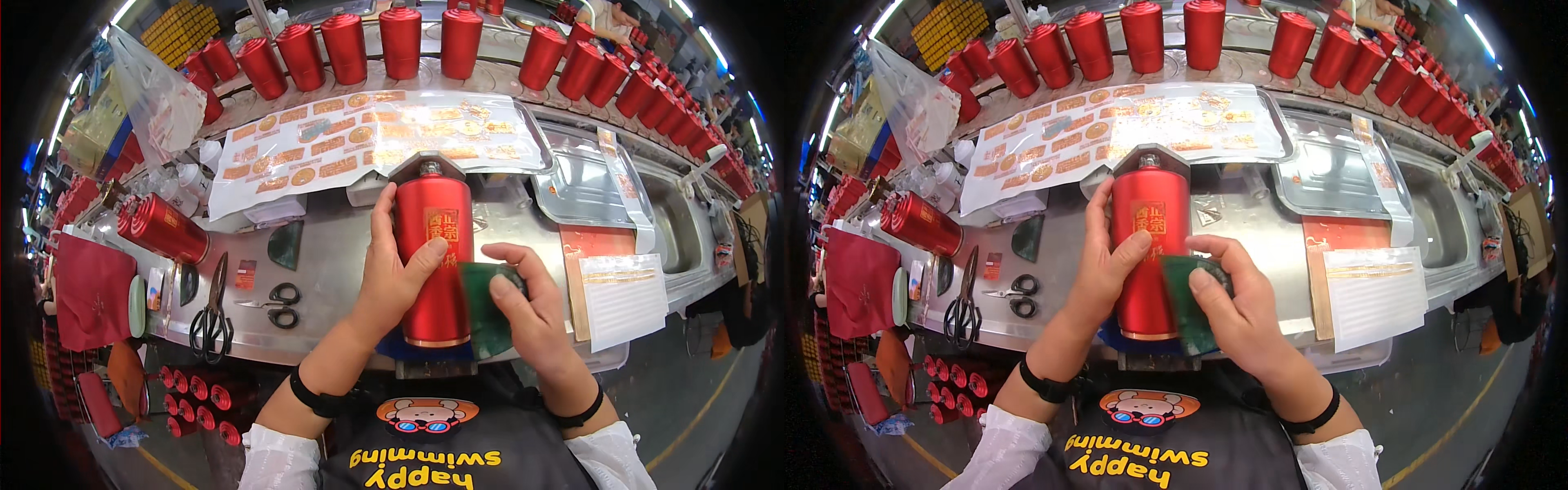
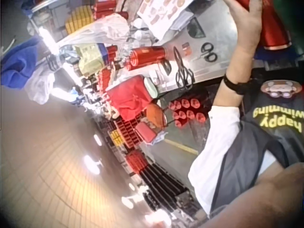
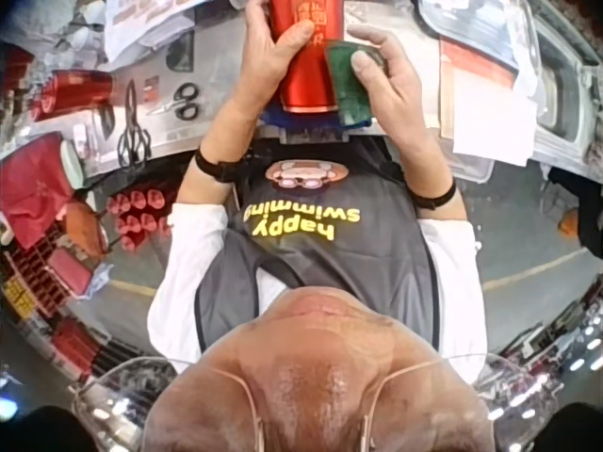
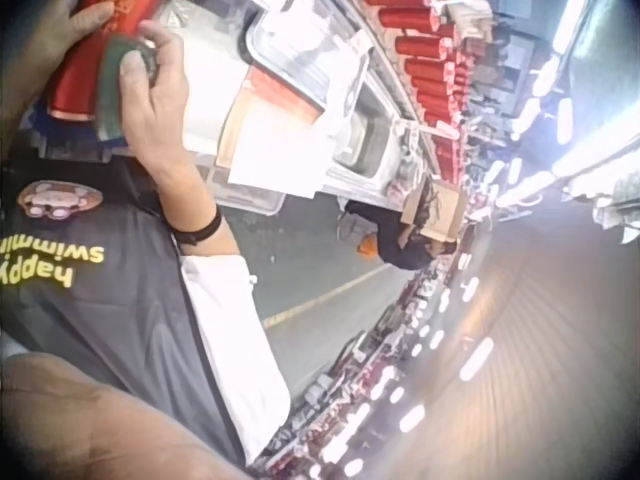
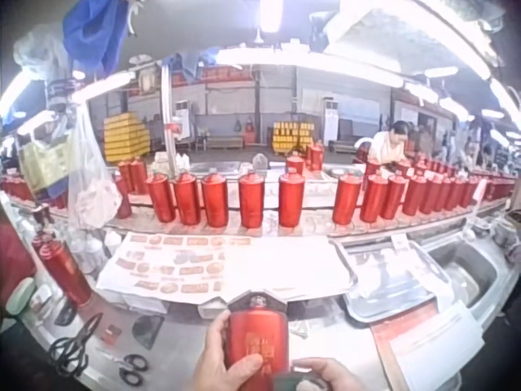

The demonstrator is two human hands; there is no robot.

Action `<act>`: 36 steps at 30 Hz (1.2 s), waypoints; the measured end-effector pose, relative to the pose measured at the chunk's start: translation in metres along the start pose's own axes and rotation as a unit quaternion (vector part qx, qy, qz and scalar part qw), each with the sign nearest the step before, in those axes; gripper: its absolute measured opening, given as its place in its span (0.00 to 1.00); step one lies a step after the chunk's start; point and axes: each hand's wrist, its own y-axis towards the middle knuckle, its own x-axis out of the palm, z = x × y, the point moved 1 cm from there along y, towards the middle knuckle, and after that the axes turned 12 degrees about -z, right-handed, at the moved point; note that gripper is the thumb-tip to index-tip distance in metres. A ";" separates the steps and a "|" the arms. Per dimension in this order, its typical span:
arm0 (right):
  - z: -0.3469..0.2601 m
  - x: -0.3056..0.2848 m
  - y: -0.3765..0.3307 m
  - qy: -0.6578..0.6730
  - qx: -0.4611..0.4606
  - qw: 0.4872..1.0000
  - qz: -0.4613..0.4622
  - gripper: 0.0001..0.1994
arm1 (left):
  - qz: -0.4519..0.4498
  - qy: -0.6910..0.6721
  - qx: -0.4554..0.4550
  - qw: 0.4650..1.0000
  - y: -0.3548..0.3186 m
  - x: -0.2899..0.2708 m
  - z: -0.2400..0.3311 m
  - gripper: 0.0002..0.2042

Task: Applying circular labels and rectangular stickers to red cylindrical canisters on a production line.

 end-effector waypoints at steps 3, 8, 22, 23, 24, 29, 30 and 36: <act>0.005 0.008 -0.002 0.029 0.004 1.000 -0.003 0.13 | 0.002 -0.005 -0.013 1.000 0.000 0.000 -0.001 0.43; 0.015 0.014 0.001 0.035 0.014 0.999 0.018 0.12 | -0.008 0.005 0.003 1.000 0.001 -0.002 -0.003 0.43; 0.018 0.018 0.001 0.010 -0.008 0.999 0.041 0.12 | -0.008 0.010 0.008 1.000 0.001 -0.004 -0.003 0.42; 0.018 0.018 0.000 0.000 0.011 0.999 0.047 0.12 | -0.013 0.016 0.008 1.000 0.002 -0.004 -0.004 0.42; 0.017 0.018 0.000 0.002 -0.006 0.999 0.042 0.12 | -0.010 0.011 0.008 1.000 0.002 -0.004 -0.004 0.42; 0.020 0.017 0.000 -0.006 -0.018 0.999 0.044 0.11 | -0.014 0.006 -0.008 1.000 0.001 -0.006 -0.006 0.43; 0.021 0.017 0.000 -0.005 -0.014 0.999 0.045 0.11 | -0.024 -0.018 -0.003 1.000 0.001 -0.006 -0.005 0.43; 0.023 0.020 -0.001 0.034 -0.034 0.998 0.052 0.12 | -0.030 -0.014 -0.006 0.999 0.001 -0.005 -0.001 0.43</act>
